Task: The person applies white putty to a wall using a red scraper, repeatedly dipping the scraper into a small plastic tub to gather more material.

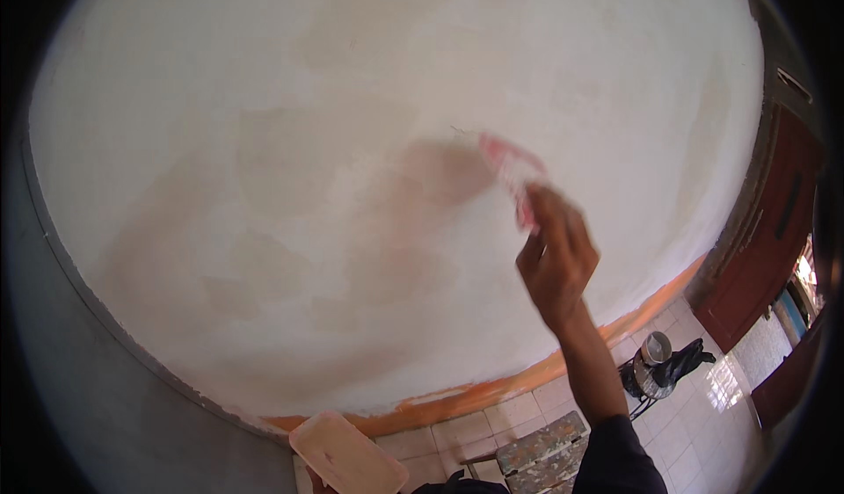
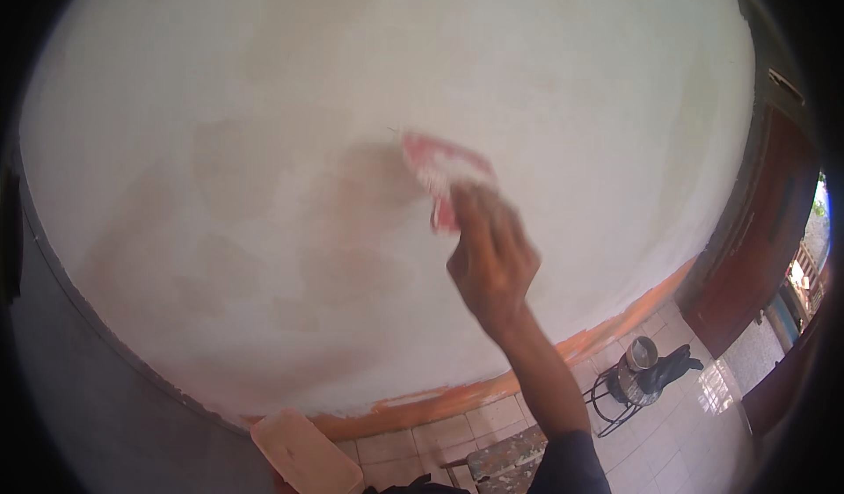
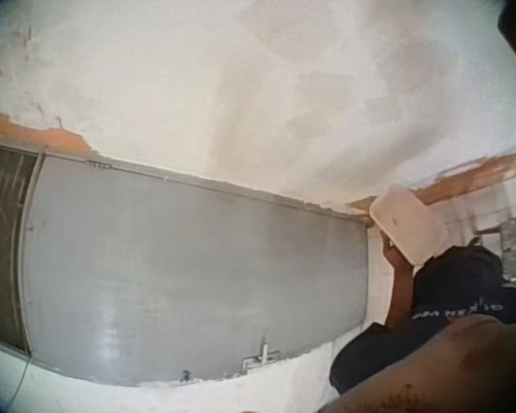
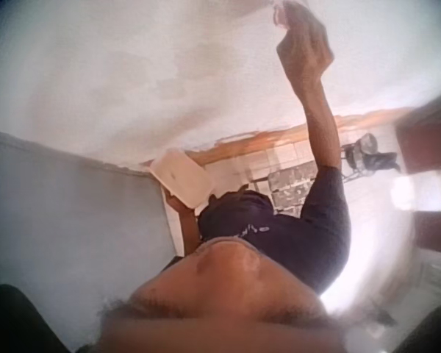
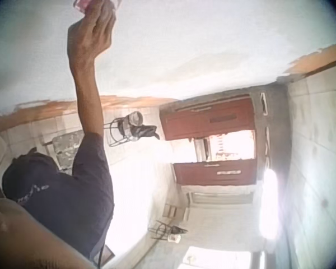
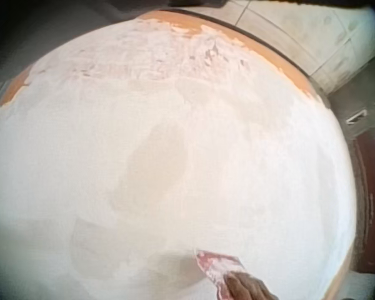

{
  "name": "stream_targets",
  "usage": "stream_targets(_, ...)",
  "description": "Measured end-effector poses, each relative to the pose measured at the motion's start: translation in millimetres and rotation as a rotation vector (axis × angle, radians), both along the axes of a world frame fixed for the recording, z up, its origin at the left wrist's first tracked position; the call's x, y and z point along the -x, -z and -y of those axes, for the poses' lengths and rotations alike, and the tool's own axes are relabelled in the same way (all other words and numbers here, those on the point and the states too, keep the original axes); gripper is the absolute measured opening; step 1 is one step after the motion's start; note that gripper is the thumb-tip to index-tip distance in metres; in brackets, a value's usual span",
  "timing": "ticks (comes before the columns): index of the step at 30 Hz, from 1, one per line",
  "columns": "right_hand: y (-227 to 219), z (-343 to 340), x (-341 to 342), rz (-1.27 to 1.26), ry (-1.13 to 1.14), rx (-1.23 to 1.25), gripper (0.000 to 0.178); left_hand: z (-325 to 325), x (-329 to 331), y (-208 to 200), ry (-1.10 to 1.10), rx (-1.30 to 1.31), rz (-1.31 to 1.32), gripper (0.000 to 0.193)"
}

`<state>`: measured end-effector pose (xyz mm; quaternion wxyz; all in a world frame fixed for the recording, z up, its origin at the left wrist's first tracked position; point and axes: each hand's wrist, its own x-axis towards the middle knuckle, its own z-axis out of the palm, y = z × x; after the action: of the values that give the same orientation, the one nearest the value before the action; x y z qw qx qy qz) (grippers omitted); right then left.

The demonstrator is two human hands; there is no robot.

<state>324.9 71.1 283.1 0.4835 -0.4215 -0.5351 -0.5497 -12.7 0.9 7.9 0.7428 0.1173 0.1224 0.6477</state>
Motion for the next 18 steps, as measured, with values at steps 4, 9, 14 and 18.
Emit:
stream_targets(4,-26,-24,-3,0.043,0.077,0.036,0.038,6,-4,2,-0.006,0.001,0.0,0.063)
stream_targets(9,52,-40,12,0.202,0.06,0.198,0.038,17,1,10,-0.045,0.011,0.01,0.063)
stream_targets(14,94,-5,18,0.164,-0.117,0.397,0.04,26,8,15,-0.068,0.004,0.011,0.063)
stream_targets(18,45,-2,-5,0.036,-0.127,0.103,0.04,30,6,16,-0.079,-0.006,0.016,0.064)
